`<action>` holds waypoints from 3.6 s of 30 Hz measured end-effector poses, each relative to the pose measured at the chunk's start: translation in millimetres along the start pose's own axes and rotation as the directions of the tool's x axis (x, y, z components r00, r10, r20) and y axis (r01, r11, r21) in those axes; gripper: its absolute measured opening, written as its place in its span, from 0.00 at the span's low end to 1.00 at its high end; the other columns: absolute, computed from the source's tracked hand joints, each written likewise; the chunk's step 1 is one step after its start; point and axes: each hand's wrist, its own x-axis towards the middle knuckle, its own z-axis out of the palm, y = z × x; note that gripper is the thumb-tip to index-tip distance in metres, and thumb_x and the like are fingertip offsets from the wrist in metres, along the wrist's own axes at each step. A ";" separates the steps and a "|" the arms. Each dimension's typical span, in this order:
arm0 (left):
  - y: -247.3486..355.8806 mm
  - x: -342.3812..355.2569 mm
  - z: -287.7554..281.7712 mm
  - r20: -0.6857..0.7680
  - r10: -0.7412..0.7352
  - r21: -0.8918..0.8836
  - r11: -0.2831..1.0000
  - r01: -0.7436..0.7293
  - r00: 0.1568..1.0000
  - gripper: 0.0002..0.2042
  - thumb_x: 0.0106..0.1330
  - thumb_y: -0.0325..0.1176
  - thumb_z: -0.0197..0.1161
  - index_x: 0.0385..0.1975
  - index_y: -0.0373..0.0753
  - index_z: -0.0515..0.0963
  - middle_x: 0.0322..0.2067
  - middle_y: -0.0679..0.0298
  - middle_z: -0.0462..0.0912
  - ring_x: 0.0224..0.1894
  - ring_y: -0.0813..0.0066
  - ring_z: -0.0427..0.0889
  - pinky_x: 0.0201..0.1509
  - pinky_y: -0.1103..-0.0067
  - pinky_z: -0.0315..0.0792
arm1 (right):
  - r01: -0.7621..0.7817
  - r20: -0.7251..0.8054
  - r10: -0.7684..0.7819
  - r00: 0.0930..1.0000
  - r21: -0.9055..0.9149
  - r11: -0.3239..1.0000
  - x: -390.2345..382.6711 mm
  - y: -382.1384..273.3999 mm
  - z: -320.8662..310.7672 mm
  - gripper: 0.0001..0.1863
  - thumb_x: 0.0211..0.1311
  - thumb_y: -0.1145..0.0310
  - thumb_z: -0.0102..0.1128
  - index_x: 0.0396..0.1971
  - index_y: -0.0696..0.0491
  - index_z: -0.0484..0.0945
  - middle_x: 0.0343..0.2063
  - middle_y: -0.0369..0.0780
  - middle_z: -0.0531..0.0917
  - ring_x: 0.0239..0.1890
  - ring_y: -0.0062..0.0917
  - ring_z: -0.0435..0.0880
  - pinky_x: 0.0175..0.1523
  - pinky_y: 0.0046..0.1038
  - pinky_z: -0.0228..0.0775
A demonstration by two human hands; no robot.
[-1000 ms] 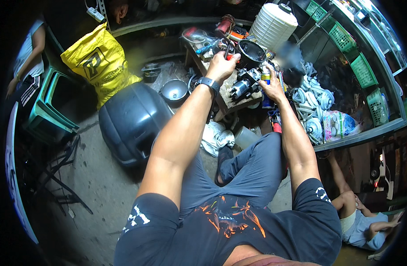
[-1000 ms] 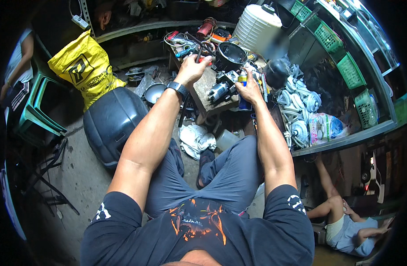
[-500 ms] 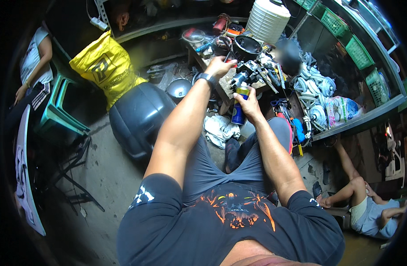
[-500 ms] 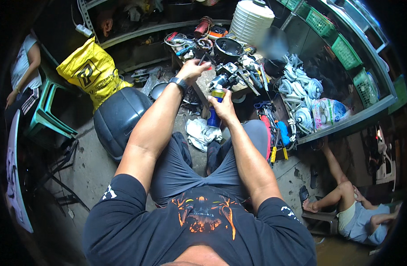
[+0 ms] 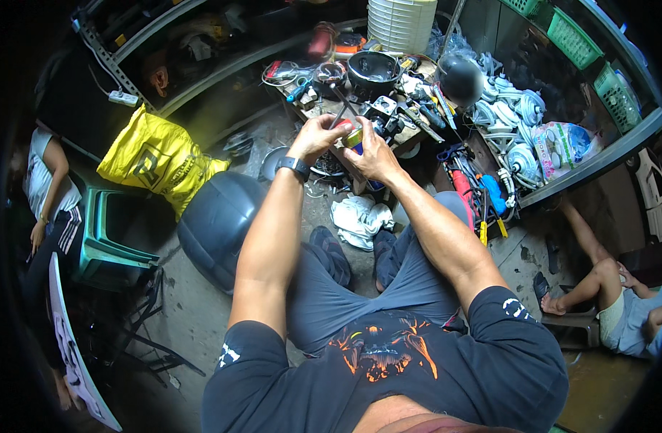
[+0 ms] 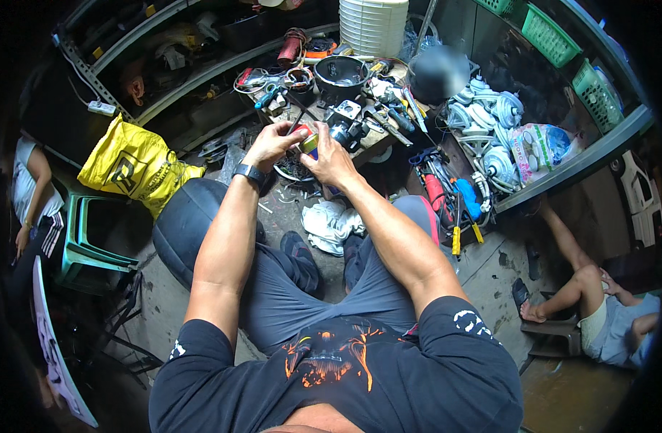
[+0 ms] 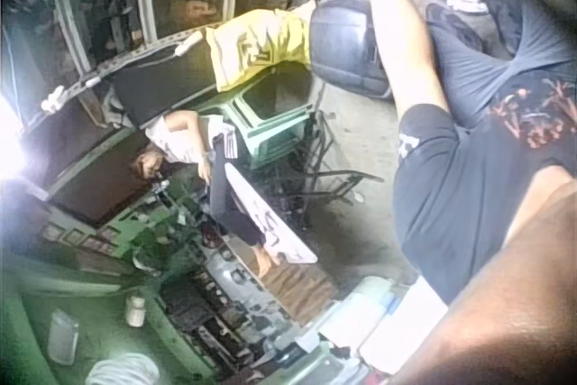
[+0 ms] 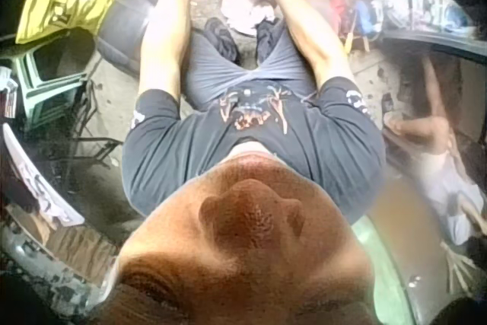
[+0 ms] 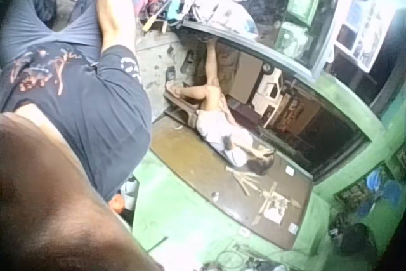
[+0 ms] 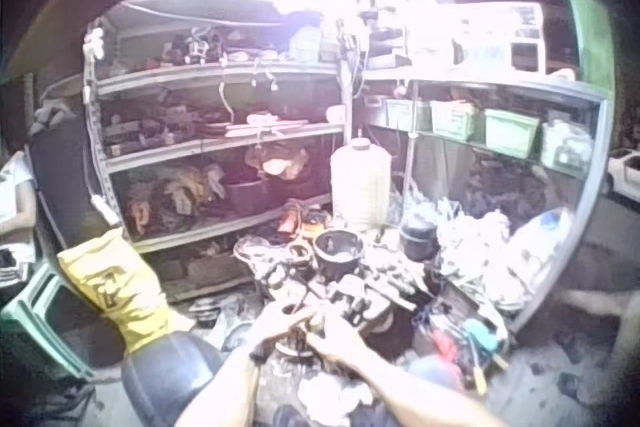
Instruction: The person repairs a starter motor on a workbench by using a hammer and a punch to tap parts into place, applying spray from a can, and turning the assembly over to work on different sides.
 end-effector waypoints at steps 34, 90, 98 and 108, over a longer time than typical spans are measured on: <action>-19.0 63.6 -66.5 -0.594 0.272 0.232 0.959 -0.162 0.757 0.14 0.75 0.39 0.65 0.53 0.38 0.84 0.25 0.78 0.74 0.22 0.90 0.65 0.21 0.87 0.58 | -0.099 -0.450 0.231 0.863 0.299 0.949 174.6 80.4 131.2 0.53 0.52 0.70 0.78 0.73 0.57 0.51 0.66 0.57 0.66 0.70 0.53 0.67 0.74 0.42 0.60; 6.8 77.5 40.2 -0.205 0.562 0.587 0.725 -0.359 0.801 0.12 0.74 0.35 0.61 0.49 0.36 0.82 0.38 0.52 0.82 0.41 0.48 0.83 0.46 0.64 0.75 | -0.732 0.107 0.724 0.681 0.119 0.671 37.9 104.2 52.7 0.61 0.48 0.38 0.75 0.68 0.68 0.56 0.56 0.63 0.80 0.58 0.52 0.82 0.63 0.42 0.75; 5.5 78.6 43.8 -0.164 0.581 0.720 0.623 -0.306 0.797 0.11 0.73 0.36 0.60 0.48 0.39 0.82 0.39 0.53 0.82 0.43 0.47 0.83 0.46 0.60 0.77 | -0.512 0.550 0.520 0.653 -0.185 0.839 25.7 97.0 -21.4 0.61 0.45 0.29 0.72 0.61 0.73 0.68 0.56 0.64 0.79 0.63 0.49 0.80 0.66 0.41 0.71; 19.0 91.8 46.0 -0.025 0.569 0.817 0.485 -0.311 0.822 0.12 0.73 0.38 0.59 0.49 0.40 0.81 0.39 0.57 0.84 0.42 0.52 0.85 0.44 0.62 0.79 | -0.282 -0.059 0.306 0.950 -0.583 0.762 45.3 199.4 -113.2 0.20 0.65 0.59 0.67 0.49 0.57 0.79 0.48 0.56 0.81 0.52 0.52 0.82 0.57 0.49 0.75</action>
